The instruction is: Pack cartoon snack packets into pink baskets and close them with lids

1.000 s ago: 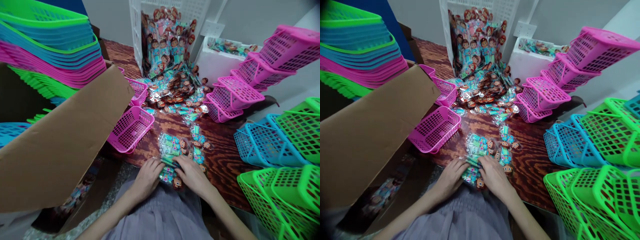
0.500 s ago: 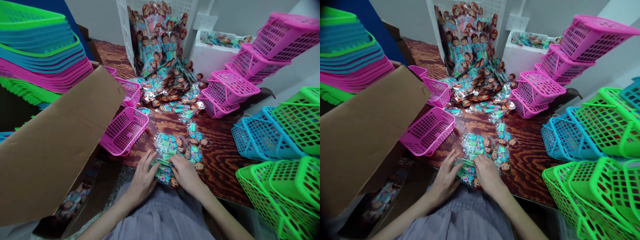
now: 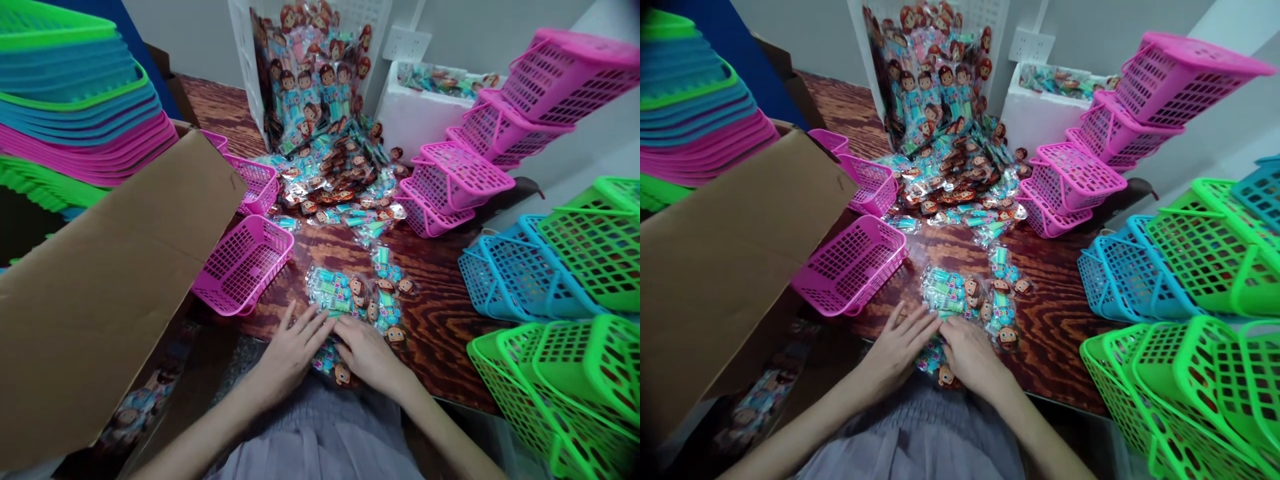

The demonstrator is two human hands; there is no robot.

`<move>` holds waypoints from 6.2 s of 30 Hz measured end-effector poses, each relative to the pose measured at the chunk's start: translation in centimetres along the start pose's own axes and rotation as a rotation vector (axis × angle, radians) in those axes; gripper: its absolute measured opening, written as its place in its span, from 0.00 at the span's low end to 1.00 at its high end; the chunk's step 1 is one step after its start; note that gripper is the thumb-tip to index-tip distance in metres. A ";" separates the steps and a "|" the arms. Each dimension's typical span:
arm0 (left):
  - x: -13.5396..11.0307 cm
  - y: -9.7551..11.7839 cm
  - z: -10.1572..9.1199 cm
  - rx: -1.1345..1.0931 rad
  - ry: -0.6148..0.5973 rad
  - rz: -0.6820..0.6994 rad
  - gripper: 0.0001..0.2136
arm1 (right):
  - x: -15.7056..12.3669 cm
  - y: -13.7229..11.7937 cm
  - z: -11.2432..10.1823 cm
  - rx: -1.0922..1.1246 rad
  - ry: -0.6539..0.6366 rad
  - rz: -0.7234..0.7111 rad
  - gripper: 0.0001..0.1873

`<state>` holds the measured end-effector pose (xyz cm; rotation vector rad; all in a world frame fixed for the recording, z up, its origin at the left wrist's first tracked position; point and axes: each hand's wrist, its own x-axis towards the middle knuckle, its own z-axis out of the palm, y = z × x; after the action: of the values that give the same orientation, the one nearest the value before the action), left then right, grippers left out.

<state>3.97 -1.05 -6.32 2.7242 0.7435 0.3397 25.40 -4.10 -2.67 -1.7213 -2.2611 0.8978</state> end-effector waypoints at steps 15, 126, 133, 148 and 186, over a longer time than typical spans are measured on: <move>0.6 0.2 -0.3 -0.158 -0.072 -0.057 0.22 | 11.2 4.0 -3.1 -0.139 0.189 0.285 0.12; -0.5 0.4 1.4 0.017 0.020 0.017 0.27 | 2.9 2.9 0.0 -0.465 0.231 0.077 0.21; -0.5 0.3 1.8 -0.018 0.024 -0.001 0.26 | 0.8 1.5 -0.3 -0.256 0.194 0.126 0.10; -0.7 0.6 1.5 -0.065 0.077 -0.039 0.31 | -0.3 1.0 0.8 -0.152 0.213 0.070 0.09; 0.3 1.2 0.7 -0.128 0.013 -0.114 0.27 | 5.7 5.7 -2.8 0.158 0.293 0.211 0.18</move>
<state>4.95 -2.01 -6.56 2.5504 0.8464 0.3659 29.51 3.03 -4.78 -1.9020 -1.8028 0.7768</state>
